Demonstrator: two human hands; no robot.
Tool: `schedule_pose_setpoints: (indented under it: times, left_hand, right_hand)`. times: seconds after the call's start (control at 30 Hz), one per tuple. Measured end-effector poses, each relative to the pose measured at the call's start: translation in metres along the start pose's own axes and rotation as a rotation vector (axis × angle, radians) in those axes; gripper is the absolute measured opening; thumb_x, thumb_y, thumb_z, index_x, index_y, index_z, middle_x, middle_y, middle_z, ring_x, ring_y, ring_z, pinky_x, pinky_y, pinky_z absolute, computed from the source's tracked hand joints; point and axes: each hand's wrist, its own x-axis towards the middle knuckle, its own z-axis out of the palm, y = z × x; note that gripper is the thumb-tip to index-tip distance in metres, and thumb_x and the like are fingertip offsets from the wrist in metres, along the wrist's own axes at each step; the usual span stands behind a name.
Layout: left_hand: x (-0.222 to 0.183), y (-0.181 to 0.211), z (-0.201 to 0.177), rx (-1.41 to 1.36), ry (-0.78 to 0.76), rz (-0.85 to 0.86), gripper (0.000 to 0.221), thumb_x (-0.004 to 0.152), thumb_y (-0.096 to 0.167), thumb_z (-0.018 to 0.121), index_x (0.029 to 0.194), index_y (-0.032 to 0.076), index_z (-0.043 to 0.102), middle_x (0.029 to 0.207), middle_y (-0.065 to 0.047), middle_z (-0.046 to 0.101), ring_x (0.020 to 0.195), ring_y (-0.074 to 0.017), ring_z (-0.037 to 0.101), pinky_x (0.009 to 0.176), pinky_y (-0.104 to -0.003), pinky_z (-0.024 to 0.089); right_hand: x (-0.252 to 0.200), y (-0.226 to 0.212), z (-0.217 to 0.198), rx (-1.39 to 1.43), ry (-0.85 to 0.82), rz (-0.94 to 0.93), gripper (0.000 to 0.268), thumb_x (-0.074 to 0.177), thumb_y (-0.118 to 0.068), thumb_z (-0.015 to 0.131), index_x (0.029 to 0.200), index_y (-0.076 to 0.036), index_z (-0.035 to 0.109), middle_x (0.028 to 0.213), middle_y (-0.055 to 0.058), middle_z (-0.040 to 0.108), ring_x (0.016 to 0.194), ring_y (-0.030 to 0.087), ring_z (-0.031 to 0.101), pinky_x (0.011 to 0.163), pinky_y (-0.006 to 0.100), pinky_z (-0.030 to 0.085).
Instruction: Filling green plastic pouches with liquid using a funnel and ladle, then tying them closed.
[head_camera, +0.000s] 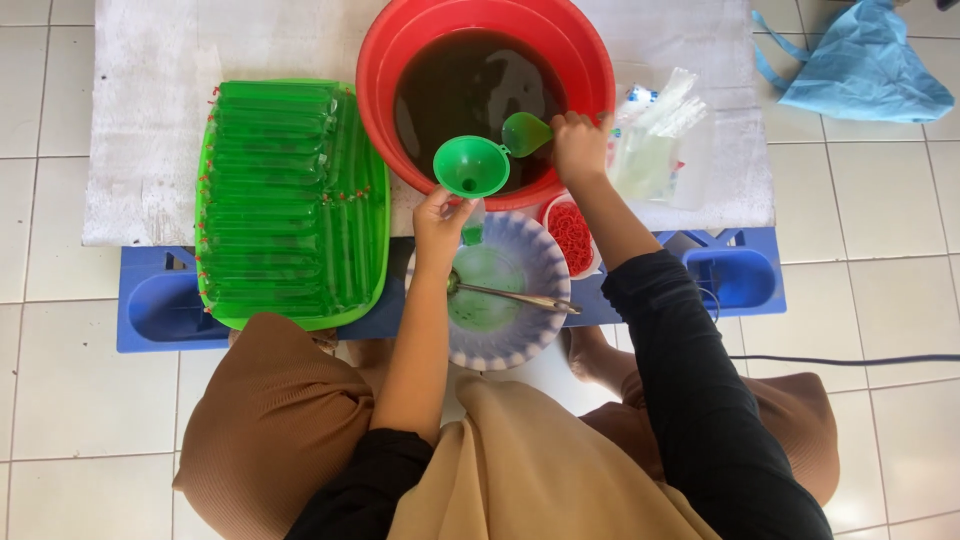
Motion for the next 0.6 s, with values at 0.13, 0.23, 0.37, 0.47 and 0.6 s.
schedule_pose_setpoints:
  times: [0.13, 0.23, 0.37, 0.47, 0.6]
  left_hand:
    - [0.007, 0.003, -0.001, 0.006, 0.000, 0.028, 0.015, 0.091, 0.020, 0.080, 0.105, 0.020, 0.079, 0.095, 0.007, 0.072, 0.095, -0.0034, 0.062, 0.094, -0.028, 0.046]
    - [0.009, 0.006, 0.001, -0.019, 0.002, 0.022, 0.013, 0.091, 0.019, 0.081, 0.104, 0.019, 0.079, 0.093, 0.005, 0.073, 0.095, -0.0052, 0.064, 0.096, -0.030, 0.047]
    - [0.012, 0.010, 0.003, -0.052, -0.008, 0.039, 0.012, 0.091, 0.017, 0.081, 0.103, 0.016, 0.079, 0.091, 0.003, 0.071, 0.095, -0.0066, 0.063, 0.097, -0.033, 0.048]
    - [0.012, 0.014, 0.003, -0.070, -0.013, 0.045, 0.012, 0.091, 0.018, 0.081, 0.102, 0.015, 0.079, 0.091, 0.002, 0.071, 0.096, -0.0073, 0.062, 0.098, -0.034, 0.047]
    - [0.012, 0.018, 0.005, -0.126, -0.011, 0.052, 0.012, 0.091, 0.018, 0.081, 0.102, 0.013, 0.079, 0.092, 0.001, 0.071, 0.096, -0.0080, 0.063, 0.099, -0.034, 0.048]
  right_hand:
    - [0.008, -0.016, 0.038, 0.017, -0.061, 0.003, 0.016, 0.085, -0.004, 0.062, 0.091, -0.018, 0.066, 0.082, -0.001, 0.064, 0.076, 0.020, 0.067, 0.096, 0.054, 0.029]
    - [0.013, -0.023, 0.060, 0.073, -0.171, 0.052, 0.019, 0.084, -0.005, 0.063, 0.092, -0.021, 0.065, 0.082, -0.002, 0.064, 0.077, 0.021, 0.068, 0.094, 0.053, 0.031]
    - [0.021, -0.023, 0.076, 0.366, -0.428, 0.216, 0.020, 0.087, -0.009, 0.074, 0.100, -0.022, 0.069, 0.094, -0.004, 0.073, 0.091, 0.025, 0.073, 0.099, 0.054, 0.029]
    - [0.027, -0.024, 0.057, 0.488, -0.470, 0.269, 0.019, 0.090, -0.011, 0.074, 0.105, -0.022, 0.070, 0.100, -0.003, 0.075, 0.098, 0.026, 0.073, 0.100, 0.054, 0.028]
    - [0.033, -0.019, 0.030, 0.562, -0.419, 0.275, 0.017, 0.092, -0.015, 0.074, 0.105, -0.024, 0.071, 0.102, -0.007, 0.076, 0.101, 0.024, 0.072, 0.098, 0.050, 0.030]
